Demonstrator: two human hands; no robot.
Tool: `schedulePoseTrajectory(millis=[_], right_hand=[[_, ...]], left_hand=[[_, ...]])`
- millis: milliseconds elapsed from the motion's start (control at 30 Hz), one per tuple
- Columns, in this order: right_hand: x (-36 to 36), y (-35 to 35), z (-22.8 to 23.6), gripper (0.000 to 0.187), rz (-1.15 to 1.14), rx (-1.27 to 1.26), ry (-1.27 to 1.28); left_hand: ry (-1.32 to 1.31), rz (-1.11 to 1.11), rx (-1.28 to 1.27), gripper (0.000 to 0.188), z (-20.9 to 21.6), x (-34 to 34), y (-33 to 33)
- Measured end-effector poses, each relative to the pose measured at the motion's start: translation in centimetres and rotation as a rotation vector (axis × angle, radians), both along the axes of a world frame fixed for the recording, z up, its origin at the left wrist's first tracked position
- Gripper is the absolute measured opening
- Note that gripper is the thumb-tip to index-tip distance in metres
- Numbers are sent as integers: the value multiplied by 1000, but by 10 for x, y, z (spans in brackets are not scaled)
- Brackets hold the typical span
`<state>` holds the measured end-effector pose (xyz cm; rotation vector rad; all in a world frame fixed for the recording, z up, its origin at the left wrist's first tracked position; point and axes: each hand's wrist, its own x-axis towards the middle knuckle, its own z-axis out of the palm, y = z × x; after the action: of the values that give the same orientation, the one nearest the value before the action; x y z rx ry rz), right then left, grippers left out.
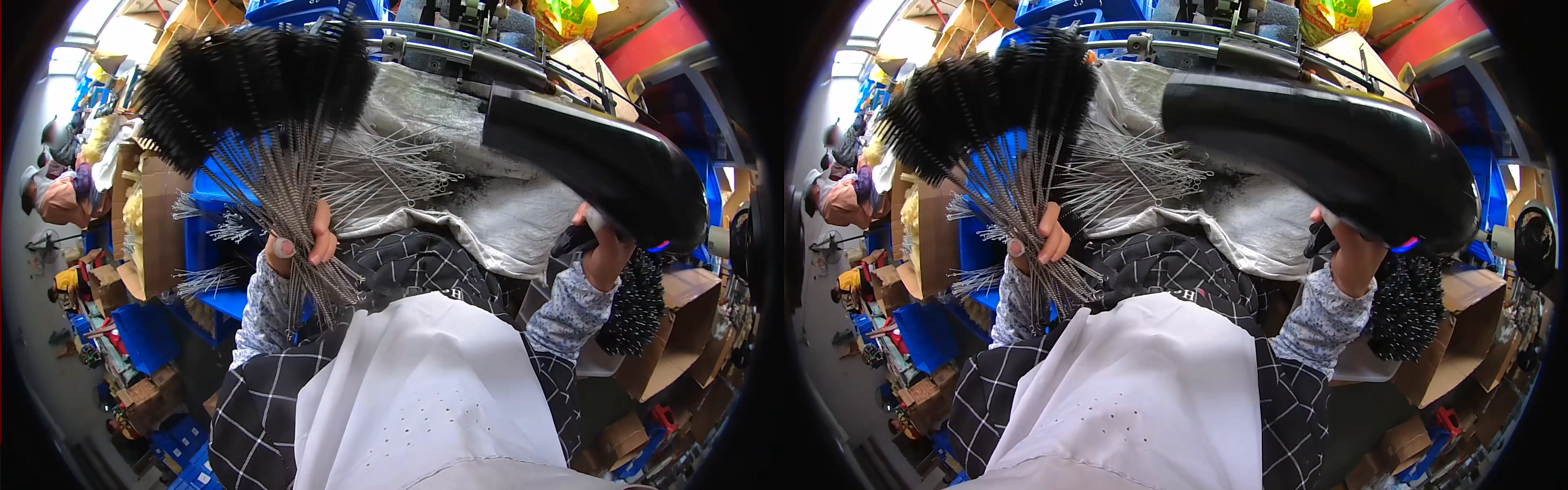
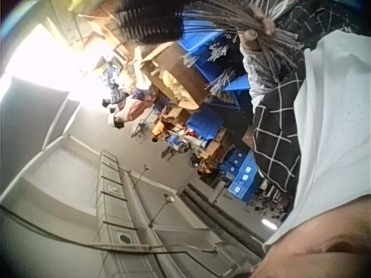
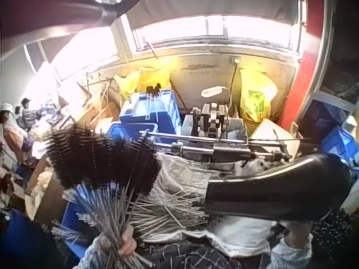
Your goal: The recorder is using a hairdryer to clean or dry large circular industrial wire brushes and then placing them onto a rotating assembly machine.
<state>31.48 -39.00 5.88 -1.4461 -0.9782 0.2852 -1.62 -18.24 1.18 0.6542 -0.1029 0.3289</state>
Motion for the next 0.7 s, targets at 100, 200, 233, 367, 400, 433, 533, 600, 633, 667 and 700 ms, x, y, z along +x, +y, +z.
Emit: schedulePoseTrajectory(millis=[100, 200, 233, 367, 400, 433, 533, 600, 633, 667, 700], right_hand=[[1, 1, -4, 17, -46, -33, 15], [4, 1, -10, 15, -69, 24, 104], [5, 1, -9, 14, -23, 43, 23], [-2, 8, 6, 12, -117, 84, 217], [1, 3, -5, 12, -113, 85, 222], [3, -2, -13, 13, -196, 61, 110], [0, 4, -5, 15, -176, 26, 43], [1, -4, 7, 20, -69, 44, 136], [3, -3, -4, 20, -45, 54, 138], [6, -5, -10, 22, -21, 153, 257], [9, -6, -13, 24, 4, 253, 374]], left_hand=[[-269, -32, -134, 55, 17, 17, -3], [-379, -193, -69, 64, 22, 30, 9], [-436, -285, -43, 68, 24, 34, 11], [-348, -354, -139, 27, 28, 38, 6], [-337, -375, -124, 25, 24, 34, 7], [-336, -379, -126, 25, 25, 36, 7], [-455, -391, -119, 21, 29, 47, 10], [-378, -293, -76, 33, 35, 38, 11], [-296, -137, -18, 46, 35, 22, 11], [-193, -204, 79, 36, 51, 25, 20], [-24, -35, 128, 28, 44, -3, 22]])
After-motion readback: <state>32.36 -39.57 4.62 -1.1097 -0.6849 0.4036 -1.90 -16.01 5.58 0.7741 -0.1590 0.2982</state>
